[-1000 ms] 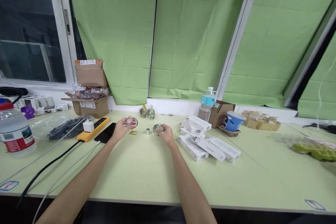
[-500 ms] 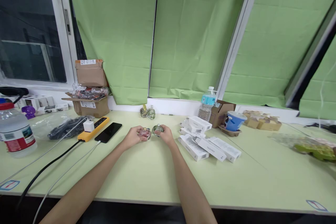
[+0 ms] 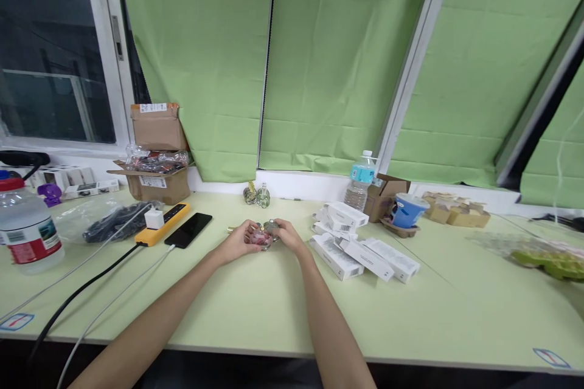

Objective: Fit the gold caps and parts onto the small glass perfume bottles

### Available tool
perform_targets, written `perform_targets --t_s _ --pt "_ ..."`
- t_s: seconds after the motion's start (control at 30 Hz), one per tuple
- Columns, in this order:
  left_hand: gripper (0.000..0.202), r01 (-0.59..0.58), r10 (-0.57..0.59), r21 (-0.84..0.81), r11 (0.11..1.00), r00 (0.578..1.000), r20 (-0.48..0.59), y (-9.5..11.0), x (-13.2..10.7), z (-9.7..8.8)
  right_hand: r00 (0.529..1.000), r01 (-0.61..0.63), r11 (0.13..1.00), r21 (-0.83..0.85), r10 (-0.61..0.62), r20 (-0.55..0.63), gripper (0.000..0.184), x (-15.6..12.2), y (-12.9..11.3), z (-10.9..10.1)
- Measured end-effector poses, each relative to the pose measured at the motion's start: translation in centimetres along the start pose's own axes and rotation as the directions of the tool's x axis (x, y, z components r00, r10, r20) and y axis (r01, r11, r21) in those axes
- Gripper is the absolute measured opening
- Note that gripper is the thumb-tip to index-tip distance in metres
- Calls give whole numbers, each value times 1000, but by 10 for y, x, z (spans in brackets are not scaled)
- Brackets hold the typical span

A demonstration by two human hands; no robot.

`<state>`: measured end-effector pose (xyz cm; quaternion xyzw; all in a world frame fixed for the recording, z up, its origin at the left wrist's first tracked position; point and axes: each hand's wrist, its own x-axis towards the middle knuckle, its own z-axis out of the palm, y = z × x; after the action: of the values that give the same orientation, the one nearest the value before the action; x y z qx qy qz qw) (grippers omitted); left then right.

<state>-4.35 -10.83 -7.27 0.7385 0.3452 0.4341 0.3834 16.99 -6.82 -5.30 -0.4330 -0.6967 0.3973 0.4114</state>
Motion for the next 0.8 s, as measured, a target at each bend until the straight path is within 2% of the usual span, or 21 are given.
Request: perform_targets --t_s 0.1,0.2,0.33,0.5,0.7,0.8 --pt "56 8 -5 75 997 999 -49 2 -1 2 999 -8 1000 30 7 31 18 -3 -3 0" --pt "50 24 -4 241 970 996 -85 8 -2 -1 998 -23 998 63 20 53 17 -5 -6 2" --pt "47 44 -16 368 929 997 -81 15 -5 -3 990 -72 992 108 57 130 26 -8 -12 2" --pt "45 52 -27 373 926 997 -70 12 -4 -1 942 -154 963 220 75 328 41 -15 -23 -3" --pt "45 59 -27 385 921 996 -88 10 -4 1 921 -153 978 140 90 379 59 -20 -30 -2" --pt "40 19 1 375 927 999 -53 13 -4 -2 925 -155 983 103 107 366 60 -17 -29 0"
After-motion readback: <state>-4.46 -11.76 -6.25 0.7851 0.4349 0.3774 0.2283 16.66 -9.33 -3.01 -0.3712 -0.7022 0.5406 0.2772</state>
